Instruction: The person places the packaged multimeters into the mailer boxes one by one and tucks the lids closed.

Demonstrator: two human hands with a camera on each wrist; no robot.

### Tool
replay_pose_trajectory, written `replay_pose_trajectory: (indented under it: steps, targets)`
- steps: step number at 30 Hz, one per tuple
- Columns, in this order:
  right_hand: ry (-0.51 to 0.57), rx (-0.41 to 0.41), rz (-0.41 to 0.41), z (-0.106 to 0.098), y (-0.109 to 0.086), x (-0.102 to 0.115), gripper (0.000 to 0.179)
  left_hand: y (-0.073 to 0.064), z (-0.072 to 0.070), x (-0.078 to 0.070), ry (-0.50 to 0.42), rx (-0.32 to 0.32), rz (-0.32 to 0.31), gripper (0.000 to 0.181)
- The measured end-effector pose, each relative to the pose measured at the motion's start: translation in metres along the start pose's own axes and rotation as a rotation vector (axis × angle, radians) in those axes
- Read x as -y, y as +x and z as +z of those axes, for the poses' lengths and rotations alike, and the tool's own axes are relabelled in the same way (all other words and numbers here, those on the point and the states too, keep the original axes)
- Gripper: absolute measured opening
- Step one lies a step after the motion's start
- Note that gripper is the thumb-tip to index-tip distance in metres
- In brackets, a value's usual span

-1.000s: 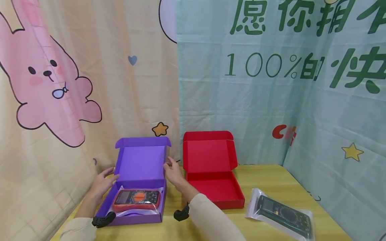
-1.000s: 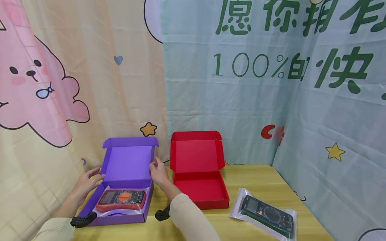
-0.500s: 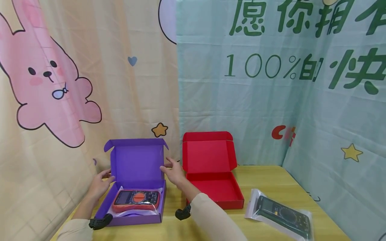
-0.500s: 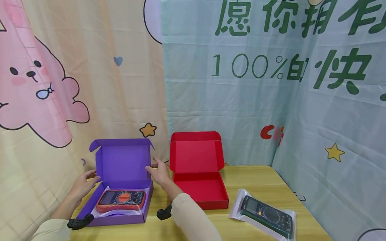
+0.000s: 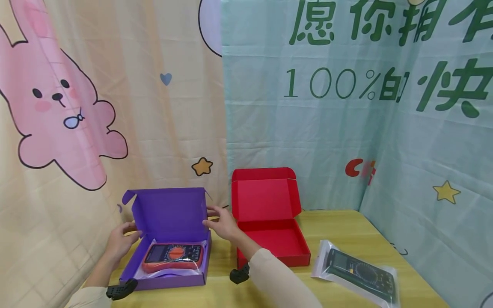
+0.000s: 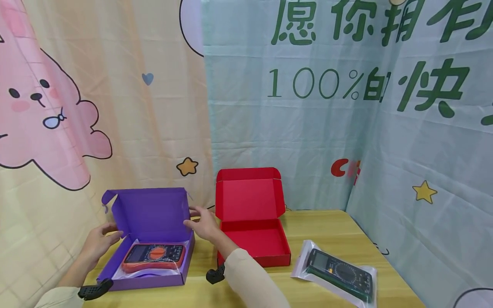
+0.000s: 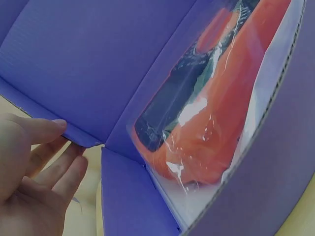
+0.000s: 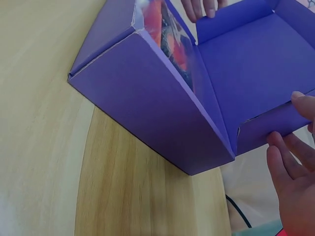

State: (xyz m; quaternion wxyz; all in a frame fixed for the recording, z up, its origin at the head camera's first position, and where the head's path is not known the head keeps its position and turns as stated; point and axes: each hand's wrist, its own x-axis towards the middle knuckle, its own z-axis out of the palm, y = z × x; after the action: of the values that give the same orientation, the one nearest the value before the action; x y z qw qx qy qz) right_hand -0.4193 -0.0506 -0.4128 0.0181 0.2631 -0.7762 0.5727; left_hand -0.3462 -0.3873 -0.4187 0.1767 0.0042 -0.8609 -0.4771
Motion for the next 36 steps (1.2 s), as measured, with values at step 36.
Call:
replay_pose_trajectory:
  steps: [36]
  targets:
    - [-0.058, 0.162, -0.147, -0.007, -0.025, 0.0, 0.045, -0.025, -0.005, 0.02, -0.063, -0.011, 0.078, 0.037]
